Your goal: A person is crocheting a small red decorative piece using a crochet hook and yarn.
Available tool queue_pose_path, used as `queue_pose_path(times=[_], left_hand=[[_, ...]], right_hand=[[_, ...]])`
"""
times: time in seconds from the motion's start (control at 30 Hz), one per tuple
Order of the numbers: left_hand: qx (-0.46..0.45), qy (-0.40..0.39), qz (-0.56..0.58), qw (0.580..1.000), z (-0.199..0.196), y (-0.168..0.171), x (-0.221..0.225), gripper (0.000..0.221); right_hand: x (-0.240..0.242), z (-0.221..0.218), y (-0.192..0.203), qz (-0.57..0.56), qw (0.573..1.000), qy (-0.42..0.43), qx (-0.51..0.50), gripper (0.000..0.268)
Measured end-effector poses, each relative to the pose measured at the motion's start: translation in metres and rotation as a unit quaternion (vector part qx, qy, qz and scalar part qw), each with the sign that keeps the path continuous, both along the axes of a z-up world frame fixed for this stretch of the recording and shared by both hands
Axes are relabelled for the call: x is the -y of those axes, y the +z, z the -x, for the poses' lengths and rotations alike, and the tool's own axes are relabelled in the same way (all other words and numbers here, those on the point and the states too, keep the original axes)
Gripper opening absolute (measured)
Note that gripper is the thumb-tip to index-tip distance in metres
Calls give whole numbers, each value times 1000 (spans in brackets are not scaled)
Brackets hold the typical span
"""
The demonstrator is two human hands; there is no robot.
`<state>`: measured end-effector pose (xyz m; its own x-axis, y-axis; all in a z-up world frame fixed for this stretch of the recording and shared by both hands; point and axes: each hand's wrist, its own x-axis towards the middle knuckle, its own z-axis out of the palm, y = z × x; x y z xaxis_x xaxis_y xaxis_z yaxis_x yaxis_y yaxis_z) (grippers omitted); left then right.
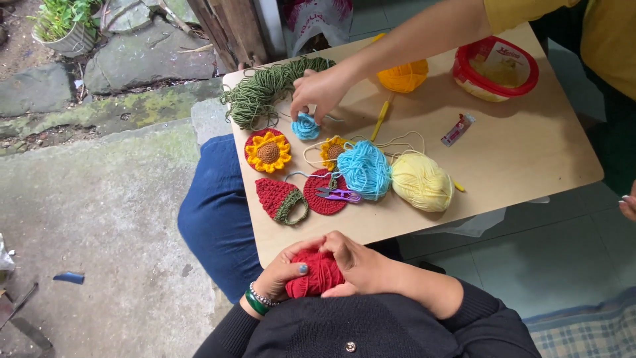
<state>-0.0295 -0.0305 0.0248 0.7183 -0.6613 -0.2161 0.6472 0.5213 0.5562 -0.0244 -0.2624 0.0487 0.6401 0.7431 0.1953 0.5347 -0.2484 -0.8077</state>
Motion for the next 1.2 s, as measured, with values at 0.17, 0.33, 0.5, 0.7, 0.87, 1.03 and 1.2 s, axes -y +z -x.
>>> queue_pose_path(times=[0.17, 0.33, 0.5, 0.7, 0.87, 1.03, 1.2], left_hand=[[40, -18, -86, 995, -1, -6, -10, 42], [71, -35, -98, 992, -7, -15, -18, 34], [114, -63, 10, 991, -9, -16, -24, 28], [95, -60, 19, 994, -7, -29, -29, 30], [130, -56, 6, 990, -9, -27, -32, 31], [119, -56, 14, 991, -9, -32, -33, 32], [121, -43, 32, 991, -10, -24, -32, 30]], right_hand=[[14, -4, 23, -66, 977, 44, -198, 79], [51, -17, 42, -135, 936, 92, -312, 97], [63, -61, 36, 124, 952, -257, 114, 66], [41, -132, 54, 394, 864, -309, -51, 110], [45, -148, 8, 369, 877, -308, -3, 70], [61, -139, 45, 217, 901, -376, -19, 52], [89, -129, 75, -141, 903, -405, 24, 45]])
